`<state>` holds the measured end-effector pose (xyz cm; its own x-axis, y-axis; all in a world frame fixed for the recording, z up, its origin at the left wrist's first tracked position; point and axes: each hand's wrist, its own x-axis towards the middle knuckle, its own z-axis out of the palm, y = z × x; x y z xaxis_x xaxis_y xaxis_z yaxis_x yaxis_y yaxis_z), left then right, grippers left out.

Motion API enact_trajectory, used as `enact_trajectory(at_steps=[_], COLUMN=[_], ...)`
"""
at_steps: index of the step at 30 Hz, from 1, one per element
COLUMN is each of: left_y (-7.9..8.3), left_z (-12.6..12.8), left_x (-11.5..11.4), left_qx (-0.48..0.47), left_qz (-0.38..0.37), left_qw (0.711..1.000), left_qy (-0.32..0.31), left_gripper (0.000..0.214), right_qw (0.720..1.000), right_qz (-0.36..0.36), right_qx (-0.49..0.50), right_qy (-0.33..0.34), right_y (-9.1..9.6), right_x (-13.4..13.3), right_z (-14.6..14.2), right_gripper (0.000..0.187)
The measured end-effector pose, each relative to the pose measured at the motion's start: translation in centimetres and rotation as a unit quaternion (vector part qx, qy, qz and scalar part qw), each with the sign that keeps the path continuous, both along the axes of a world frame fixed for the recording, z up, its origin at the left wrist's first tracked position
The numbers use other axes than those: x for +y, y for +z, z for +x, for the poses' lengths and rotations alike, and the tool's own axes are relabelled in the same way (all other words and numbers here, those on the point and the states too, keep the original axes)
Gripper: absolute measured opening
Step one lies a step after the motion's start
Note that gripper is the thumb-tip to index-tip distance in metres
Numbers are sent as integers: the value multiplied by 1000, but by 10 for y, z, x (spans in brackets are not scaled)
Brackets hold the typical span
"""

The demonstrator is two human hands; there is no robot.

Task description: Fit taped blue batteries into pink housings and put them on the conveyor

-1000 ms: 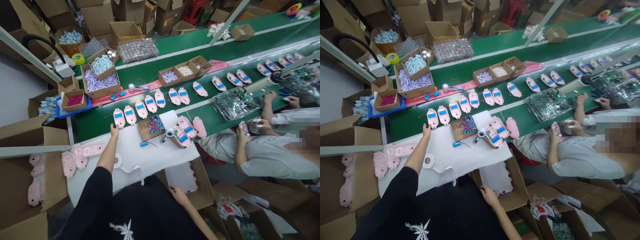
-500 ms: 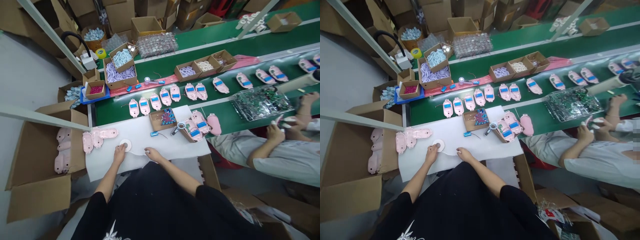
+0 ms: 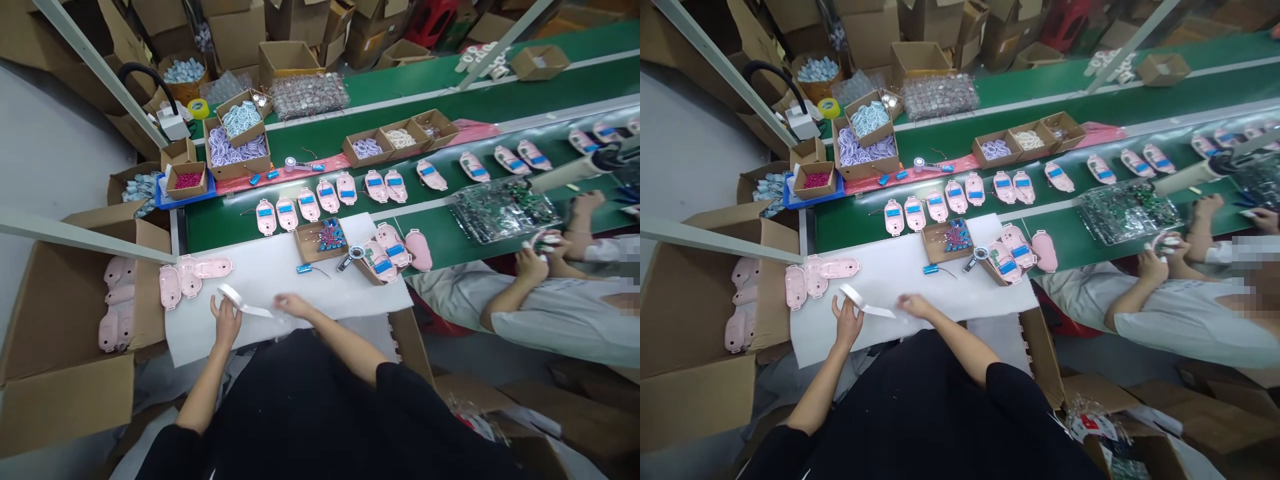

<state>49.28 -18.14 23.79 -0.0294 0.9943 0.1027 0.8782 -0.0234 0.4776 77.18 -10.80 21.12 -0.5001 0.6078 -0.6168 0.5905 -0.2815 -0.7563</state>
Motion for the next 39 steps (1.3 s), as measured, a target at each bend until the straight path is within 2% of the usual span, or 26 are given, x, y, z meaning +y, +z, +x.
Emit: enact_trajectory(at_steps=[2,3,5,7,8,11,13,15,16,18,20,23,25,27,29,30,34,37,39], left_y=[14,22,37,50,54,59,60,59,59,61,63,66,68,69,70,70,74,79,82], left_z=[6,10,23,35,41,54,57,57,56,54,53,51,49,48,46,45,45,46,46], left_x=[-13,-20,-31,-39,-41,-42,-41,-39,-38,-36,-34,-33,-32,-32,-33,-34,-34,-32,-29], left_qx=[-6,-6,-2,0,-1,3,16,33,40,51,55,56,56,56,59,61,76,85,85], left_qz=[-9,-9,-5,-3,-5,-19,-33,-52,-60,-70,-71,-69,-71,-71,-73,-75,-81,-94,-101], left_qw=[999,999,996,993,991,986,982,978,977,974,971,969,967,964,961,961,960,960,961], left_qy=[-32,-53,-89,-118,-130,-166,-185,-198,-202,-211,-220,-232,-240,-251,-259,-260,-258,-251,-243], left_gripper=[35,33,30,30,32,38,40,44,47,53,58,60,60,61,61,61,61,59,59], right_qw=[981,967,951,947,950,960,961,935,910,867,859,885,915,940,951,955,973,980,971], right_qz=[77,86,72,58,55,32,0,-49,-78,-120,-128,-73,11,118,195,208,162,89,34], right_qx=[-150,-210,-283,-304,-295,-214,-95,66,150,263,292,241,183,129,82,64,56,111,172], right_qy=[-97,-115,-103,-82,-93,-178,-261,-344,-379,-405,-401,-392,-360,-294,-226,-201,-156,-141,-161], right_y=[-4,-7,-13,-17,-18,-13,-3,13,23,43,62,83,95,106,114,117,116,103,92], right_x=[34,50,71,75,70,41,16,-8,-19,-36,-46,-49,-48,-46,-45,-46,-47,-50,-56], right_z=[23,32,45,51,52,52,50,48,47,44,39,30,25,23,22,21,18,10,1], right_gripper=[48,50,51,49,46,36,36,44,48,54,53,54,51,46,43,43,47,49,52])
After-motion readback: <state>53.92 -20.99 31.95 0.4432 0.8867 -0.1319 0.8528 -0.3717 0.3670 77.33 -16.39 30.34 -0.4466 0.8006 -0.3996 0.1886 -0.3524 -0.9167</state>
